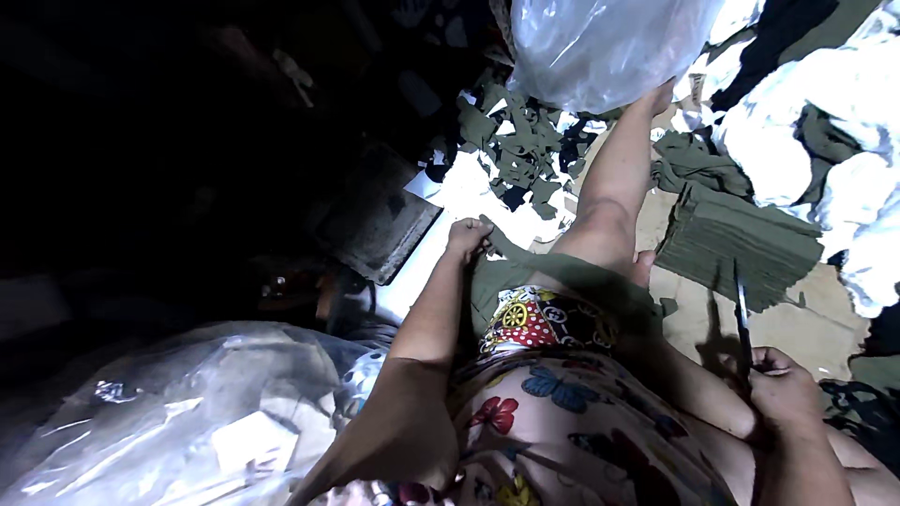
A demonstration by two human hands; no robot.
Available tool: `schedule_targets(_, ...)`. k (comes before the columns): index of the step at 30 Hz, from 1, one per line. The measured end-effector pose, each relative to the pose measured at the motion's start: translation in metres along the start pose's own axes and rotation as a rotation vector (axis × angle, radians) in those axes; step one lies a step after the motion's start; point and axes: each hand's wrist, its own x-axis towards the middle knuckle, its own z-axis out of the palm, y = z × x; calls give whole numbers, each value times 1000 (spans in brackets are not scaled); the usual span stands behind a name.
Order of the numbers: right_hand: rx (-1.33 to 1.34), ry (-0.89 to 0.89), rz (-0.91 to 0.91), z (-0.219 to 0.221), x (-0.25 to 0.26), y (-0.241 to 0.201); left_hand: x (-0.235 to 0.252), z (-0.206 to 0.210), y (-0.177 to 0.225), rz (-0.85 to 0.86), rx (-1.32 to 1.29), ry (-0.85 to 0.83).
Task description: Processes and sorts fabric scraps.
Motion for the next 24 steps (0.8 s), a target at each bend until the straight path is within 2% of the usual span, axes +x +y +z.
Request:
schedule_targets(6,14,5,-18,0,1,0,-10,-30,55,268,-349,-148)
schedule_targets(13,126,38,-38,-1,-6,-2,-27,-31,113,462,-463,-327)
schedule_targets(17,469,15,-96,-8,-25,-47,-71,8,142,603,-372,-327)
schedule_targets(22,784,-82,-349,-15,-47,-115,-133,82,148,968,-150,-365)
schedule_targets(24,882,-144,-371,-19,-58,-138,-150,106,143,1094,-58,-380)
